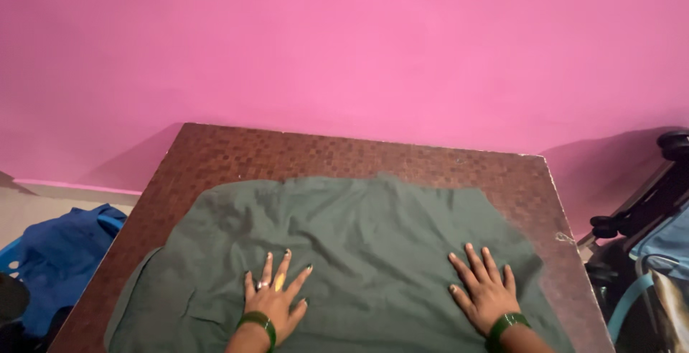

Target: The person picks up a green button-down shirt from a pile, spreads it flat on a table, and folds it into a rectangle before placing it into an open suitcase.

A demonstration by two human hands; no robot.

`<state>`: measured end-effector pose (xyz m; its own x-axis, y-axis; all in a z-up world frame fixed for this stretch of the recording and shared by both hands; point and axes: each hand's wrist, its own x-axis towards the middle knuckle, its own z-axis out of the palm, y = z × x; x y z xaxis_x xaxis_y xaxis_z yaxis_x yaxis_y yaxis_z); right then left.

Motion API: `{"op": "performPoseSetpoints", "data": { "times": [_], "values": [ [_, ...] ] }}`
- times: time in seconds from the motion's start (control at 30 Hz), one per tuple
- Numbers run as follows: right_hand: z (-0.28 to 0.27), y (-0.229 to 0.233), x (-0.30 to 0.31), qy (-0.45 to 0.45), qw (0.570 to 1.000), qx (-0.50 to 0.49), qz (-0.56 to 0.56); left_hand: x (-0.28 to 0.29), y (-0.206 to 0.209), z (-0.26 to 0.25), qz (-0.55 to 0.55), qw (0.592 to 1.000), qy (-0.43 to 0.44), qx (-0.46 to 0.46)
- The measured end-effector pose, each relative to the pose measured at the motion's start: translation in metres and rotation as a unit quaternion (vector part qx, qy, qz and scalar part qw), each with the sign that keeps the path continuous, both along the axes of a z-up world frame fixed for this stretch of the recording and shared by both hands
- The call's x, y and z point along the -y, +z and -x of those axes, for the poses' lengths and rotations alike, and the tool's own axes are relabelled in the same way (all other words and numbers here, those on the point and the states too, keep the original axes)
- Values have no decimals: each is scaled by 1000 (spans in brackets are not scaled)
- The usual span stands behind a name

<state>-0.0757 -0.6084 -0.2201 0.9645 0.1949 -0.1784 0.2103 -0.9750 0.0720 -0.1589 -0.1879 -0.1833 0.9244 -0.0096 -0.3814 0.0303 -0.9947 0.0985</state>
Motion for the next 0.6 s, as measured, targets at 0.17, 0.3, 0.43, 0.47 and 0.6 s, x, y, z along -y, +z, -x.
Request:
{"op": "performPoseSetpoints", "data": {
  "times": [0.17,0.3,0.43,0.47,0.6],
  "values": [
    [30,-37,37,-7,999,11,43,-7,-58,28,-9,999,-41,-14],
    [55,-82,66,67,963,254,-63,-6,-120,46,-32,966,-95,239],
    [70,-96,65,62,922,380,-32,7,-148,56,-74,807,-117,574],
    [69,-90,72,110,907,402,-58,10,-143,58,-57,804,-111,582],
    [27,-40,76,49,990,131,-36,-12,-83,28,-19,991,-123,50]
  ]
}}
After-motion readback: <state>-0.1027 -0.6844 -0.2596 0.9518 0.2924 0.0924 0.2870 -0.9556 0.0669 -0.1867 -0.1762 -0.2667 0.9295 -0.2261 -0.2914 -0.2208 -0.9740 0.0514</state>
